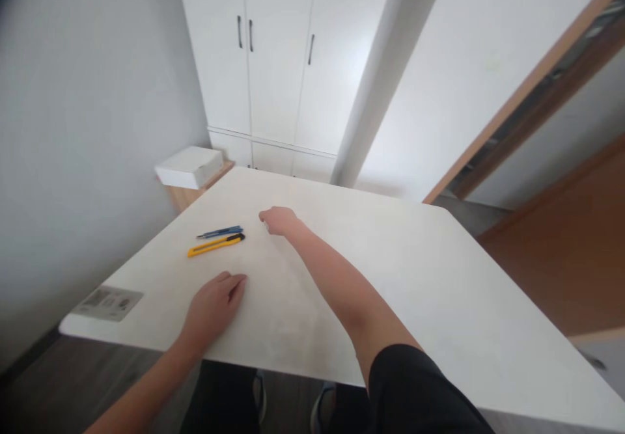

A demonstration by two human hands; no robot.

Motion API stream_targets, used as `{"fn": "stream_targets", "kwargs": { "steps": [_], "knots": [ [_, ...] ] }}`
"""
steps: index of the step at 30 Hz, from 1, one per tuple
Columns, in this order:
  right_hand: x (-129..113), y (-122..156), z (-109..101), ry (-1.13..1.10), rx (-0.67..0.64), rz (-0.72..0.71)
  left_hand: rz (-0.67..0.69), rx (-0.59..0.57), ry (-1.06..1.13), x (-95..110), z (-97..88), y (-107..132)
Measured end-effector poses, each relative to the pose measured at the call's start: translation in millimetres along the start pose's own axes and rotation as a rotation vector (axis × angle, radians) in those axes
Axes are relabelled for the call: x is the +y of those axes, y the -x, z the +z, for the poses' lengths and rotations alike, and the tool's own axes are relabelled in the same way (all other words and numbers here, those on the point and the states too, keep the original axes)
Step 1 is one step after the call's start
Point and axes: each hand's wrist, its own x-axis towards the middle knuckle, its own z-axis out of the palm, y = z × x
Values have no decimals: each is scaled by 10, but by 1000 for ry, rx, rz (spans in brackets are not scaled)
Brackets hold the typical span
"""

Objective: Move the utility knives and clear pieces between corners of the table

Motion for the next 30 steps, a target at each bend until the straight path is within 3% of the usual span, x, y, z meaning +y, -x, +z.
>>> {"fn": "stream_targets", "kwargs": {
  "steps": [4,8,10,12,15,18,25,30],
  "knots": [
    [787,1370,379,-57,-6,233,24,11,-52,-70,50,-25],
    [1832,2769,675,-130,-48,552,29,10,-99,-58,38,-22],
    [2324,3298,752,-133,-103,681,23,2,-119,-45,29,-13],
    [2716,3659,800,-166,-137,816,6,1,-140,-52,42,-12],
    [3086,3898,844,-269,-167,942,-8,-1,-166,-97,95,-20],
    [3272,3881,870,-273,-160,948,-23,-7,-172,-143,129,-25],
    [3462,3681,959,-230,-224,942,-71,-50,-144,-160,105,-48],
    [3512,3683,1095,-341,-205,971,-74,-39,-117,-153,94,-47]
  ]
}}
